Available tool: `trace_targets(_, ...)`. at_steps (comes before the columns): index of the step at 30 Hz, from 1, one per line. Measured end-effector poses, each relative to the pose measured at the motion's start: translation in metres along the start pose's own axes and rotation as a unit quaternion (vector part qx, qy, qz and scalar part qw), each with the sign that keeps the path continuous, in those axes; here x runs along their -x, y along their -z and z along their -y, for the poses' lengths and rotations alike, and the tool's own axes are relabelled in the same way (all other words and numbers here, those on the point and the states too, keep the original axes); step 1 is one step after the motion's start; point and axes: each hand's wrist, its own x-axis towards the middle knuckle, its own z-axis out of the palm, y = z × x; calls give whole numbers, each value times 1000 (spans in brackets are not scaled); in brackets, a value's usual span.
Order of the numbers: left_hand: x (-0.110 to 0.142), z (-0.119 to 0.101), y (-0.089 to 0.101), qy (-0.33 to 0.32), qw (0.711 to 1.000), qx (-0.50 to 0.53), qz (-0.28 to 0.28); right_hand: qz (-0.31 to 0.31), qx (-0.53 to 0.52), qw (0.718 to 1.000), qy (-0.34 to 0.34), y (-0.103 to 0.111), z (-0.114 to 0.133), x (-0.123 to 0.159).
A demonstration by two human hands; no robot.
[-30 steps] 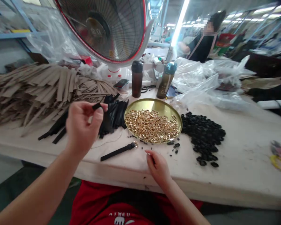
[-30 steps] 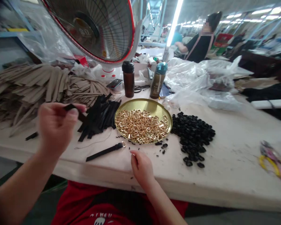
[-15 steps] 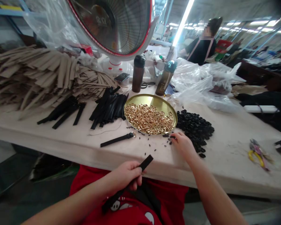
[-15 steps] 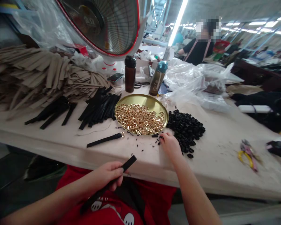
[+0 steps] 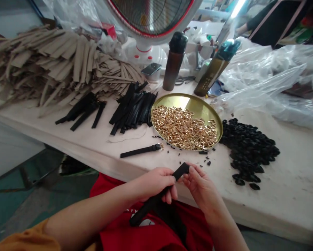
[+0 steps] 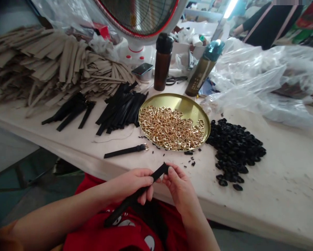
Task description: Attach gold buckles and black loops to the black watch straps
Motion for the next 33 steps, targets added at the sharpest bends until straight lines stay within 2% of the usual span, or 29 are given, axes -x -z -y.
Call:
trace_targets(4,-5,-2,5,27,999,17,25,-8,-7,1000,1,1,-2,-3)
trace_targets(8,-7,-4,8,44,998,-19,41,0,24,1000,0,4,-2,-3)
trace_targets(11,-5,-5,10,34,994,-92,49,-14,74,997,9,5,-4,-2)
trace_targets(14,-4,-4,12,-17,979,-203,11,-29,164,985,32,3,-7,1)
trace_targets(16,-3,-1,11,-74,950,-300,-39,-34,221,973,52,0,-9,5)
trace_targets(19,0,4,11,-141,887,-431,-91,-35,279,956,87,-2,-12,11)
trace_targets(21,3,7,11,-160,852,-487,-100,-13,331,935,128,-2,-13,15)
trace_targets(24,8,10,11,-175,816,-542,-96,42,416,885,207,-1,-11,20)
trace_targets(26,9,12,10,-187,813,-545,-83,61,432,873,218,0,-10,22)
trace_targets(30,8,19,1,-220,837,-492,-92,53,372,917,137,0,-7,26)
trace_targets(31,7,21,-2,-225,840,-483,-103,48,361,922,128,0,-7,27)
trace_targets(33,7,23,-6,-222,840,-479,-124,42,370,916,147,0,-7,30)
